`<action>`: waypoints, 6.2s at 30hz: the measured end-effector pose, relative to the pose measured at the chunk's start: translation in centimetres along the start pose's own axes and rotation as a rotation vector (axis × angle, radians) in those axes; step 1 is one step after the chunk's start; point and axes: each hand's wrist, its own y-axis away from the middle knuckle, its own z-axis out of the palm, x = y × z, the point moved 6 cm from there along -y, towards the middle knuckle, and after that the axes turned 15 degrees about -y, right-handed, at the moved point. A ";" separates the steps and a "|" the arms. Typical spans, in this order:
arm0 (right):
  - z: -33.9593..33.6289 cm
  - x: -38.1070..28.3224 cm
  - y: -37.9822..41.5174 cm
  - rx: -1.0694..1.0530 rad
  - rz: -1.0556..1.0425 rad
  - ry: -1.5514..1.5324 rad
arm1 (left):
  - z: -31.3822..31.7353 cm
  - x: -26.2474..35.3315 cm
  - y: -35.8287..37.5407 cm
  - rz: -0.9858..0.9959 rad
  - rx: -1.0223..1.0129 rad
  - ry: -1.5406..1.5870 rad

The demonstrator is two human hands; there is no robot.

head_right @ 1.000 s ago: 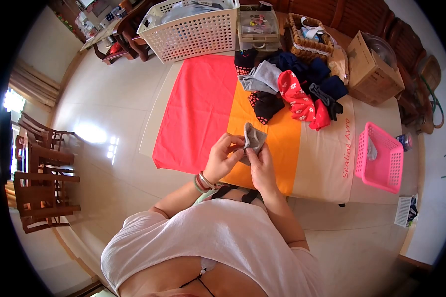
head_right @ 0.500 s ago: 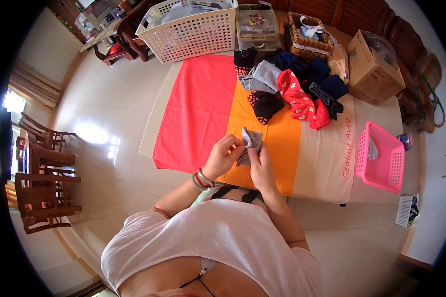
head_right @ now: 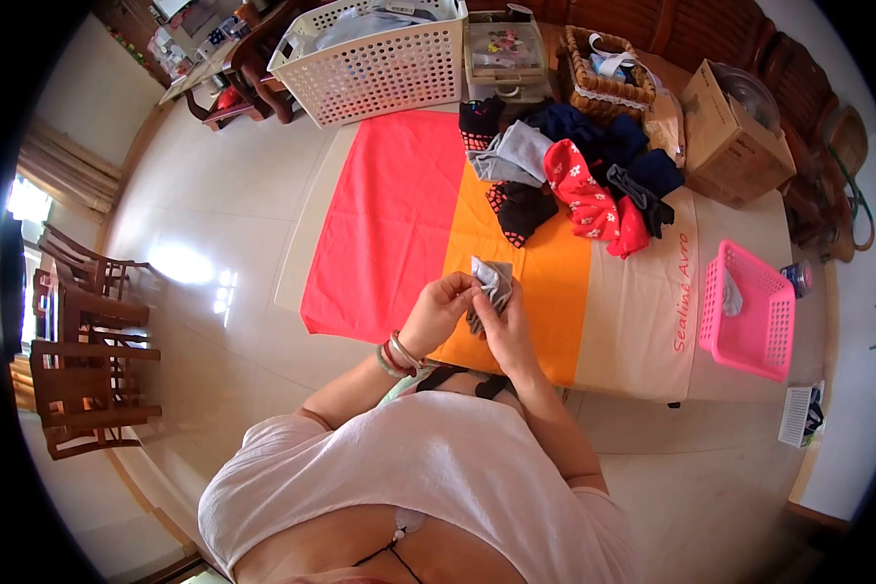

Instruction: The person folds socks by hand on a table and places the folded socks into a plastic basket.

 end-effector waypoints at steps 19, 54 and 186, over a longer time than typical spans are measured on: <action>-0.8 -0.2 -0.7 0.186 -0.238 0.037 | 0.1 0.1 -0.4 -0.055 -0.056 0.536; -0.9 1.4 -0.6 -0.306 0.135 -1.123 | -0.2 3.7 -1.7 0.530 0.459 -0.388; -4.1 0.7 -0.5 0.035 -0.015 -0.160 | 1.6 -0.3 -0.1 0.155 0.042 -0.291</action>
